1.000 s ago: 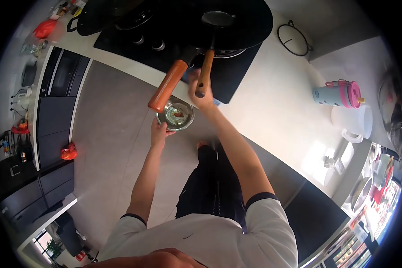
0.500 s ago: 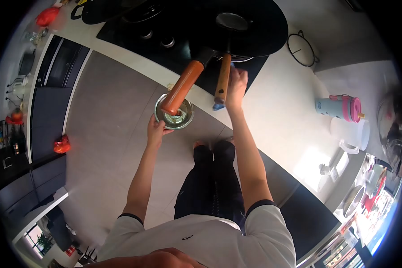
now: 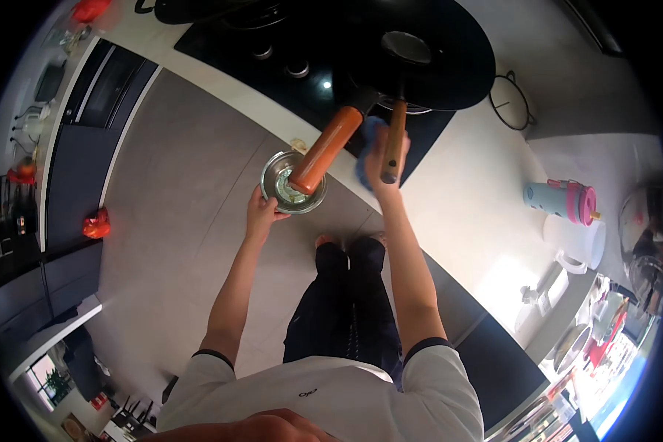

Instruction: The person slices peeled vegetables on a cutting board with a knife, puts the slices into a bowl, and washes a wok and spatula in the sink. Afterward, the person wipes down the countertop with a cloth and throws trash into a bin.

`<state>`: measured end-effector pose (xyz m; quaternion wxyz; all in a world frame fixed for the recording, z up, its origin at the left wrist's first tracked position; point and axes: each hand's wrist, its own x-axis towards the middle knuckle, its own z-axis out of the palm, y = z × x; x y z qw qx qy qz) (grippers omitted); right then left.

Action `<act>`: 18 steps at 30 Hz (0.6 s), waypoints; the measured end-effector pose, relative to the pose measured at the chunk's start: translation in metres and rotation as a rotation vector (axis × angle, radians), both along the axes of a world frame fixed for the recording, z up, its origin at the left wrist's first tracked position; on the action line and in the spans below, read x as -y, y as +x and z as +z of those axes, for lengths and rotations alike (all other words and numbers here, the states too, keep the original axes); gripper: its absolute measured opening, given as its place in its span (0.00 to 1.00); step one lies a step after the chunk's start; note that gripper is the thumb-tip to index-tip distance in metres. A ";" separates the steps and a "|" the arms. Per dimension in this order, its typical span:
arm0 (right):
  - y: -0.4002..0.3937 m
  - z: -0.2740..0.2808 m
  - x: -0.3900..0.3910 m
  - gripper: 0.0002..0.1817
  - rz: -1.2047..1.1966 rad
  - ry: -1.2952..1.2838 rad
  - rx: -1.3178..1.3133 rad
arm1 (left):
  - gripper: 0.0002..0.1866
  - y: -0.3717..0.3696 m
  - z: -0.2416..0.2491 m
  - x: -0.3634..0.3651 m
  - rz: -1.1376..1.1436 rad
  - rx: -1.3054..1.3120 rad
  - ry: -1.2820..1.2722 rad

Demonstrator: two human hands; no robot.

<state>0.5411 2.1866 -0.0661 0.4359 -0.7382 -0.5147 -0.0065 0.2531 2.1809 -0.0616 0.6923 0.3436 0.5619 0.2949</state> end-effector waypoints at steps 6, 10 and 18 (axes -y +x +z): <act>-0.006 -0.002 -0.029 0.16 0.035 -0.145 0.181 | 0.26 -0.004 0.000 -0.005 -0.011 -0.030 0.028; -0.055 -0.002 -0.041 0.17 0.286 0.027 0.048 | 0.27 -0.006 -0.003 -0.009 -0.012 0.000 0.026; -0.092 -0.027 -0.042 0.21 0.715 0.033 0.049 | 0.28 -0.007 -0.011 -0.008 0.011 0.019 0.018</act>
